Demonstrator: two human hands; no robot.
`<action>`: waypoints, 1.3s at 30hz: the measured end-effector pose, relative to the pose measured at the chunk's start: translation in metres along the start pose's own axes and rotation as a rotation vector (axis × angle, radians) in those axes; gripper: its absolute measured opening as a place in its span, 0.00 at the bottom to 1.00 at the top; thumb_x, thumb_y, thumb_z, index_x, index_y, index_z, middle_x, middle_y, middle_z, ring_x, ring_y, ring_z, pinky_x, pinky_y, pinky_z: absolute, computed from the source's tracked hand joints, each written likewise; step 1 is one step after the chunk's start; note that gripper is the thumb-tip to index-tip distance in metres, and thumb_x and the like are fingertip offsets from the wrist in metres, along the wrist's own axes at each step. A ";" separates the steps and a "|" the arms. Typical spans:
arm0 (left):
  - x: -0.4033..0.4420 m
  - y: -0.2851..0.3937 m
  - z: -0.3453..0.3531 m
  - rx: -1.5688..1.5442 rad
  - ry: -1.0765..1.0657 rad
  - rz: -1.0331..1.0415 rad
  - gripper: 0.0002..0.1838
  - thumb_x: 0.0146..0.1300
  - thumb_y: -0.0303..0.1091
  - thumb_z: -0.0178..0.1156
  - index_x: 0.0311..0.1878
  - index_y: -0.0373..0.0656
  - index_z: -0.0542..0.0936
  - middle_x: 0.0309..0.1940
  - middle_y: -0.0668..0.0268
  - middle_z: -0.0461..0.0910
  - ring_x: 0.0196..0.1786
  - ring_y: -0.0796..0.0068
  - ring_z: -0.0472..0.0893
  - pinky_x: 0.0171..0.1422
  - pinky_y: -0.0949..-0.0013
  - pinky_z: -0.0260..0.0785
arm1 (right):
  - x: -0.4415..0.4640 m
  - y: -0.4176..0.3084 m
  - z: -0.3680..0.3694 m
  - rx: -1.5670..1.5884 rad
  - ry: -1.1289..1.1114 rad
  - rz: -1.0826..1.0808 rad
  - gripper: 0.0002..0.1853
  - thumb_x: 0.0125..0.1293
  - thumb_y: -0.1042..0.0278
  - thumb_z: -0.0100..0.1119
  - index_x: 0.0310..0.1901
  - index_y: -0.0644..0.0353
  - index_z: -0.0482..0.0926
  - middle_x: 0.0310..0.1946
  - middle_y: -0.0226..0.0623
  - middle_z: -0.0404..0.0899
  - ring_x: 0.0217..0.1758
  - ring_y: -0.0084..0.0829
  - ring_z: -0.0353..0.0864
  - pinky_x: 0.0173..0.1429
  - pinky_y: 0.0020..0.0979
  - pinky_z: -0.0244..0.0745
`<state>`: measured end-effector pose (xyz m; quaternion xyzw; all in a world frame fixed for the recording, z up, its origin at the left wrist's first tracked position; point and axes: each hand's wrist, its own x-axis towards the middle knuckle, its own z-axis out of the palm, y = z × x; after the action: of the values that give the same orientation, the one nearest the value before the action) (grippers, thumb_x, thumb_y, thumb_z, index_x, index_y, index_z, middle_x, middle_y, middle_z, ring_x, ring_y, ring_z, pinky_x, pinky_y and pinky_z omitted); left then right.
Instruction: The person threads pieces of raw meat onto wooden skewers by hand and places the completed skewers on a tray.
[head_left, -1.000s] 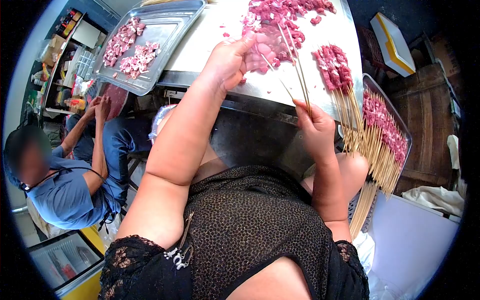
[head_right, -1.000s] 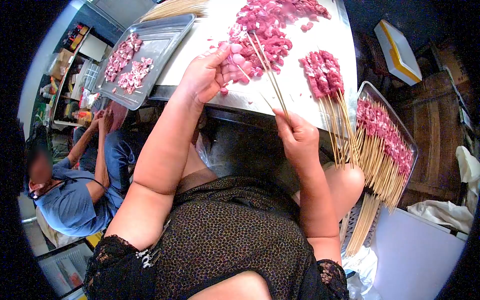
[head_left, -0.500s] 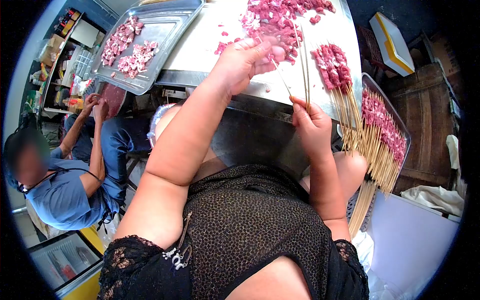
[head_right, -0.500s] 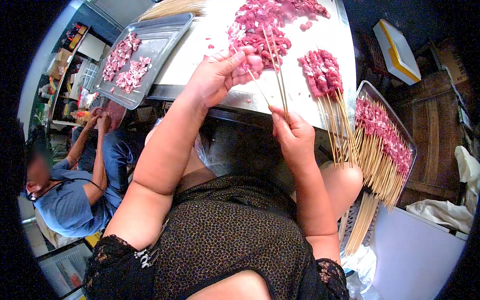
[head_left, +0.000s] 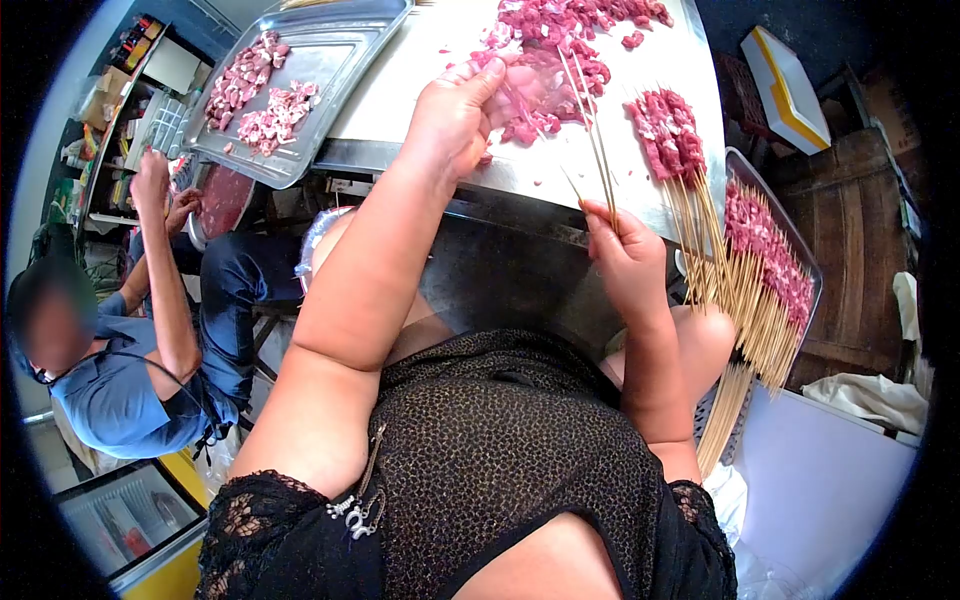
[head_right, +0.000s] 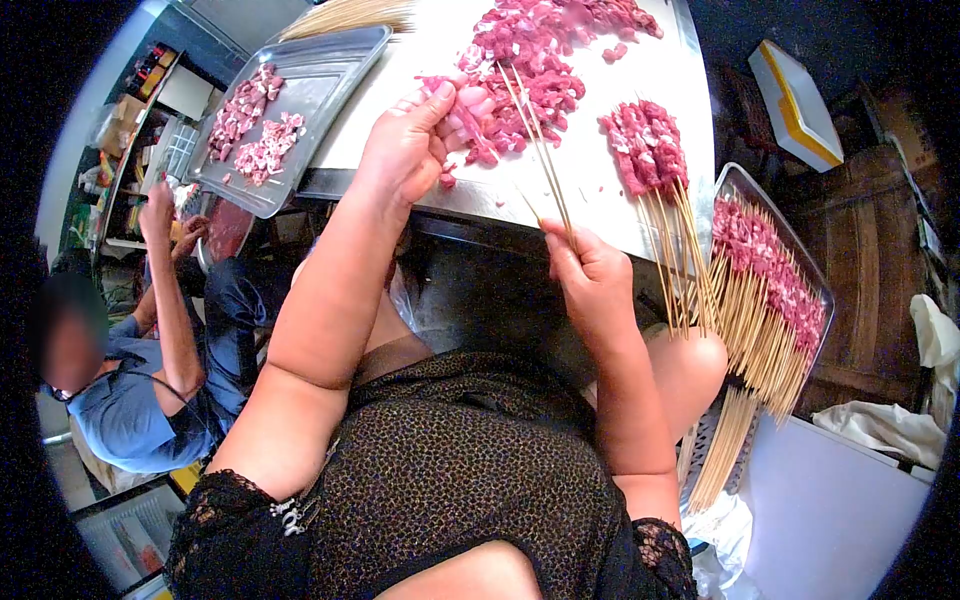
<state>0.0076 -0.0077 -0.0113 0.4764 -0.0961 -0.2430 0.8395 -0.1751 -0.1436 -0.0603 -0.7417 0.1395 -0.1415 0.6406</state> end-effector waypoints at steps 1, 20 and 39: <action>0.000 0.001 0.000 0.000 -0.028 -0.010 0.17 0.70 0.34 0.46 0.54 0.30 0.69 0.46 0.48 0.77 0.49 0.56 0.79 0.53 0.59 0.75 | 0.000 -0.002 -0.001 -0.047 0.022 0.001 0.10 0.64 0.72 0.56 0.44 0.63 0.81 0.19 0.24 0.71 0.22 0.13 0.68 0.28 0.18 0.65; -0.005 -0.008 0.005 -0.005 -0.134 -0.105 0.16 0.69 0.32 0.45 0.54 0.30 0.69 0.48 0.48 0.77 0.50 0.57 0.79 0.49 0.63 0.76 | 0.005 0.013 0.003 0.006 0.062 -0.081 0.09 0.64 0.72 0.55 0.44 0.62 0.81 0.18 0.23 0.70 0.21 0.13 0.67 0.26 0.18 0.64; -0.005 -0.009 0.005 -0.004 -0.142 -0.093 0.15 0.69 0.32 0.44 0.52 0.32 0.69 0.45 0.48 0.77 0.49 0.54 0.79 0.54 0.58 0.74 | 0.003 0.006 0.003 0.016 0.068 -0.089 0.09 0.65 0.73 0.54 0.45 0.62 0.81 0.19 0.23 0.71 0.22 0.14 0.67 0.28 0.18 0.63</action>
<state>-0.0014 -0.0125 -0.0159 0.4601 -0.1327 -0.3151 0.8194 -0.1713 -0.1430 -0.0661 -0.7369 0.1267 -0.1960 0.6344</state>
